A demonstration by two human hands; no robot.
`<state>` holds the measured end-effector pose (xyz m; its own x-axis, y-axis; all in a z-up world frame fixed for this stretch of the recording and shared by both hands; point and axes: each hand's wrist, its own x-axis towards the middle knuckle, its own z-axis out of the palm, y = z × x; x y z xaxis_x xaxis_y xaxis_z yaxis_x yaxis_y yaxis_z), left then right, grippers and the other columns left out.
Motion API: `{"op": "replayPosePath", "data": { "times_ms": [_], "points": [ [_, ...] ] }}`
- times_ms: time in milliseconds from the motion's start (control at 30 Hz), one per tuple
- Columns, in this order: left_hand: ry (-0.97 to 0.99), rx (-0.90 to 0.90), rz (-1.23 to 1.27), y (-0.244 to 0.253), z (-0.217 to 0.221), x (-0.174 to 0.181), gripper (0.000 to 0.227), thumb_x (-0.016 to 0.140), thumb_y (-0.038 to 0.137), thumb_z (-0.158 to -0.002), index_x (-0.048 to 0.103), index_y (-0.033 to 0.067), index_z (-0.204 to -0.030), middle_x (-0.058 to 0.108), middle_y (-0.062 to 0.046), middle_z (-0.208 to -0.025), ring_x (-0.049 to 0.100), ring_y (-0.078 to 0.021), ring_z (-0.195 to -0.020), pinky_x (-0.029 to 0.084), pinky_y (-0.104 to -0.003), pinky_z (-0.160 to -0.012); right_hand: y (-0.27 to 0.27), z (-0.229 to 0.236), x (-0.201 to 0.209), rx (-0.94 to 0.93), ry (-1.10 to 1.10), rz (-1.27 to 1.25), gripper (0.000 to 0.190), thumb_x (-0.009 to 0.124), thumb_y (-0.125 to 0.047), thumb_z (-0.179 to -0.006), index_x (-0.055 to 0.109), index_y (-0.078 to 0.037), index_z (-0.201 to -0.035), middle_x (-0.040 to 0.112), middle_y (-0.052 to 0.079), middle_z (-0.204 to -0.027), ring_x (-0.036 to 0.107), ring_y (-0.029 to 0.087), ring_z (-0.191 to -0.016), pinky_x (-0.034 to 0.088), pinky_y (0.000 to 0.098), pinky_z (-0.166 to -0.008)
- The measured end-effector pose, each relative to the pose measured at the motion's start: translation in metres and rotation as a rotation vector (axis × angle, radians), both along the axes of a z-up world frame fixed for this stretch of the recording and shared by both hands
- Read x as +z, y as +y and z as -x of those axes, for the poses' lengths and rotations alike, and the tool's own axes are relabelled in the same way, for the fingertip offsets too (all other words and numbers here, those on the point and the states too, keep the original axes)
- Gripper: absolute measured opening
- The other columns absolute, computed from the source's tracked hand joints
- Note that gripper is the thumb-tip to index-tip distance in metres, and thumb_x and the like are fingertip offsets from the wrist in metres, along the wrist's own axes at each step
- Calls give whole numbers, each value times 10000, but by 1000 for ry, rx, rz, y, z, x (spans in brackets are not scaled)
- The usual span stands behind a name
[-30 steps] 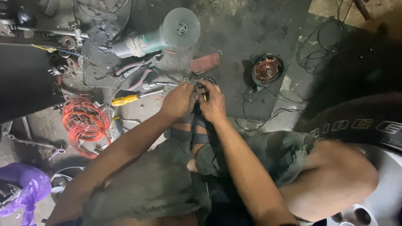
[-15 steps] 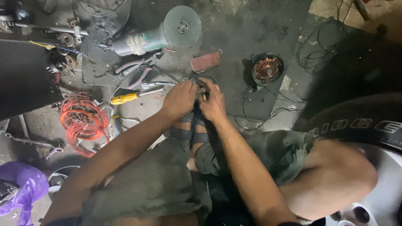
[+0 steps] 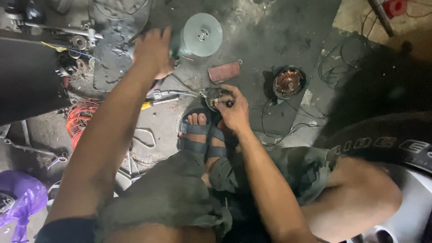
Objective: A person uses an angle grinder to grind and refine a motor component, likely a brush holder assembly, while sitting on a workshop floor.
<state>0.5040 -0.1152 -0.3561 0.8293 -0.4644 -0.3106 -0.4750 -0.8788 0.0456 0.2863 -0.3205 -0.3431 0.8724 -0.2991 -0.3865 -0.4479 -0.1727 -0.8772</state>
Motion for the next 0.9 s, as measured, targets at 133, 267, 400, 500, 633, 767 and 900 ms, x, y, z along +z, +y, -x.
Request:
{"op": "replayPosePath", "data": {
  "times_ms": [133, 267, 400, 500, 633, 767, 900],
  "points": [
    [95, -89, -112, -10, -16, -5, 887, 914, 387, -604, 560, 80, -1357, 614, -220, -1218, 594, -422, -1118, 519, -557, -879, -3, 1, 0, -13, -29, -36, 445, 705, -4, -774, 680, -78, -1213, 738, 32, -885, 660, 125, -779, 495, 255, -766],
    [72, -67, 14, -3, -4, 30, 757, 869, 416, -596, 647, 18, -1200, 675, -215, -1178, 679, -446, -1005, 578, -544, -822, -16, -8, 41, 0, -40, -11, 401, 705, -21, -755, 727, -73, -1152, 753, 25, -872, 665, 112, -778, 480, 242, -751],
    [-16, 95, 412, 10, 32, 116, 763, 840, 391, -638, 602, 84, -1294, 687, -167, -1111, 673, -404, -898, 543, -483, -759, -31, 6, 100, 53, -198, -164, 438, 676, 28, -765, 731, -51, -1192, 733, 22, -858, 607, 94, -744, 464, 204, -705],
    [-136, 70, 859, 26, 63, 195, 787, 858, 254, -702, 511, -34, -1346, 707, -223, -1143, 692, -375, -935, 538, -440, -820, -28, 26, 159, 181, -265, -116, 468, 685, 37, -756, 730, -56, -1213, 727, 23, -848, 644, 108, -770, 505, 224, -750],
    [-199, -168, 1506, 38, 111, 290, 546, 785, -23, -898, 455, -69, -1330, 610, -227, -1227, 609, -320, -1064, 512, -433, -1010, -13, 72, 225, 287, -300, -40, 453, 698, 41, -745, 738, -64, -1184, 708, 6, -795, 622, 98, -719, 524, 224, -692],
    [-288, -178, 1513, 68, 151, 356, 342, 819, -83, -1015, 558, -48, -1234, 669, -175, -1137, 636, -256, -929, 561, -365, -857, -5, 124, 273, 333, -442, 53, 462, 681, 51, -737, 721, -66, -1182, 732, 39, -911, 678, 111, -814, 529, 238, -738],
    [-103, 54, 1654, 86, 200, 407, 340, 766, 71, -971, 587, 14, -1254, 652, -122, -1170, 615, -202, -968, 581, -348, -930, -7, 177, 303, 339, -629, 228, 436, 733, 47, -731, 732, -62, -1154, 727, 37, -1011, 681, 143, -831, 539, 268, -792]
  ]
}}
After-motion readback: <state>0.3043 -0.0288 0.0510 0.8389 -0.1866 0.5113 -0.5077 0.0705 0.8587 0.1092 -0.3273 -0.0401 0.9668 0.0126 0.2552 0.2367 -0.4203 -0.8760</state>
